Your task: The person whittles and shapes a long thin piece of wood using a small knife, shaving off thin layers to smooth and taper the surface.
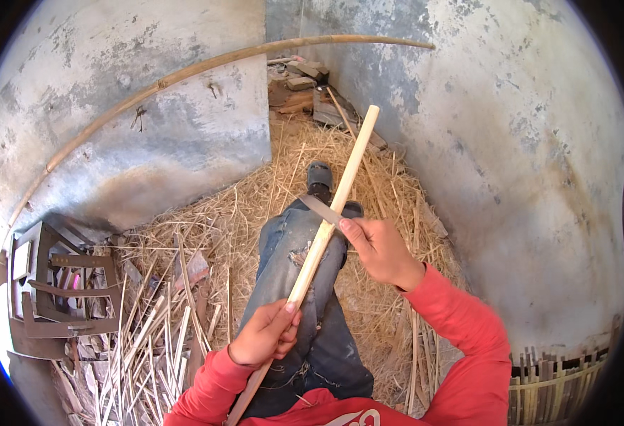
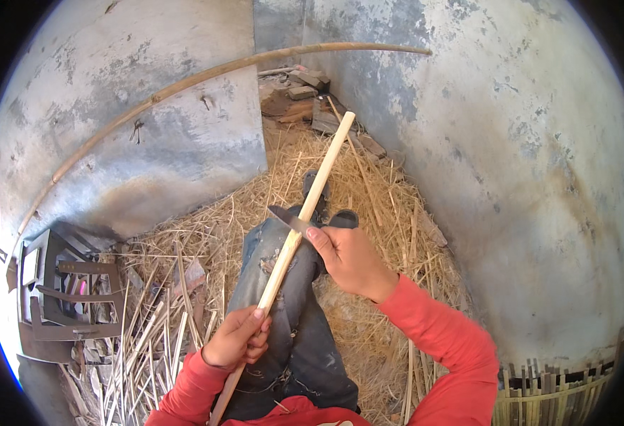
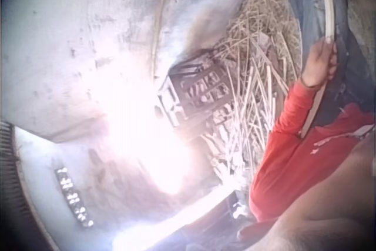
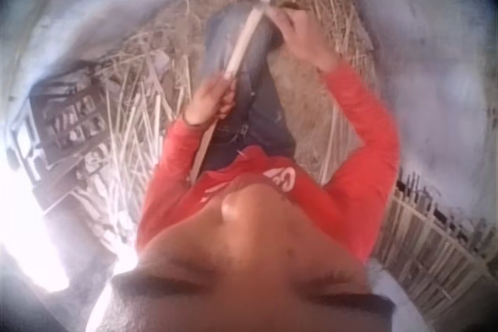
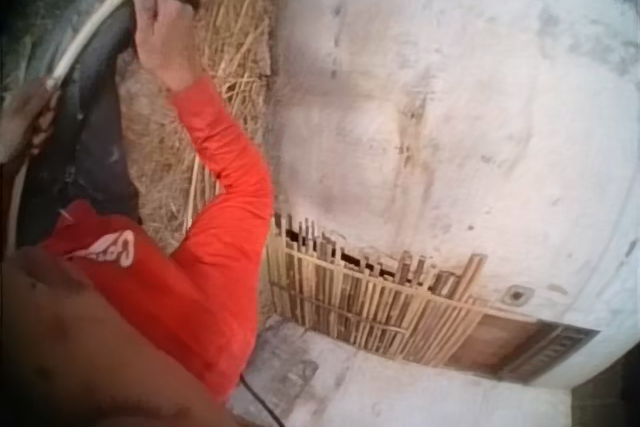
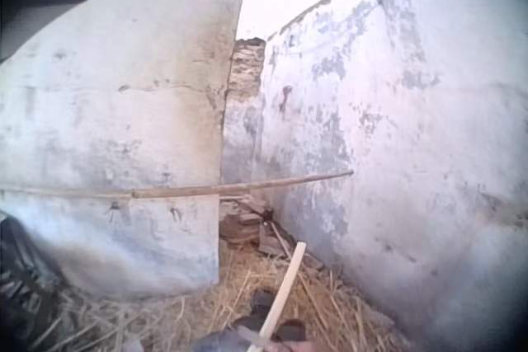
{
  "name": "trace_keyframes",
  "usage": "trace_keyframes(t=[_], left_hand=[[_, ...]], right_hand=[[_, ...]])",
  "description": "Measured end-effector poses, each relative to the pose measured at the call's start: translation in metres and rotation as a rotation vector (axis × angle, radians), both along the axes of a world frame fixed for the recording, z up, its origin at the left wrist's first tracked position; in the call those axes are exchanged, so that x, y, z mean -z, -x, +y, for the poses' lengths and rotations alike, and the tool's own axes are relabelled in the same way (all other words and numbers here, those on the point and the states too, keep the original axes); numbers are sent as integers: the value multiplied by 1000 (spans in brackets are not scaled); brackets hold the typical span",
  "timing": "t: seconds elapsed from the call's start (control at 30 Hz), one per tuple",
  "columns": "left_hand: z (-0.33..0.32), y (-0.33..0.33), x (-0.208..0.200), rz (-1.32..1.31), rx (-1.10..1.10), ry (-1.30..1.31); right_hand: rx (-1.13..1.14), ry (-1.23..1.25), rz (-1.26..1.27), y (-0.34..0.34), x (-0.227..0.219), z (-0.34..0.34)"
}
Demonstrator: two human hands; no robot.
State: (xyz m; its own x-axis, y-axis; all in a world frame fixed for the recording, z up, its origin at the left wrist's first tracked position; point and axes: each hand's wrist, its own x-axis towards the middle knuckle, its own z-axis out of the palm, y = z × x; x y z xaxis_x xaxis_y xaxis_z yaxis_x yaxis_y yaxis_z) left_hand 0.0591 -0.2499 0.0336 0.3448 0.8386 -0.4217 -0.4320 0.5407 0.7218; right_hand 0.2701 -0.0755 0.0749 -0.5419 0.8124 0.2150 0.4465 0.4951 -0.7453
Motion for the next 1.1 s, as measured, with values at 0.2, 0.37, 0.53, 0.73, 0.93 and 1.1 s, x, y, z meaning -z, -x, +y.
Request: trace_keyframes(t=[0.2, 0.37, 0.53, 0.73, 0.93, 1.1], left_hand=[[5, 3, -3, -41, -41, 33], [6, -1, -7, -22, -36, 13], [8, 1, -8, -16, -38, 47], [8, 1, -8, -23, -36, 52], [-1, 7, -3, -39, 0, 52], [6, 8, -3, -114, -27, 63]], right_hand=[[-291, 727, 61, -1, -15, 4], [9, 94, 58, 6, -13, 17], [108, -139, 54, 21, 2, 7], [67, -57, 34, 17, 6, 4], [-84, 123, -28, 4, -3, 10], [-313, 924, 146, -6, -7, 21]])
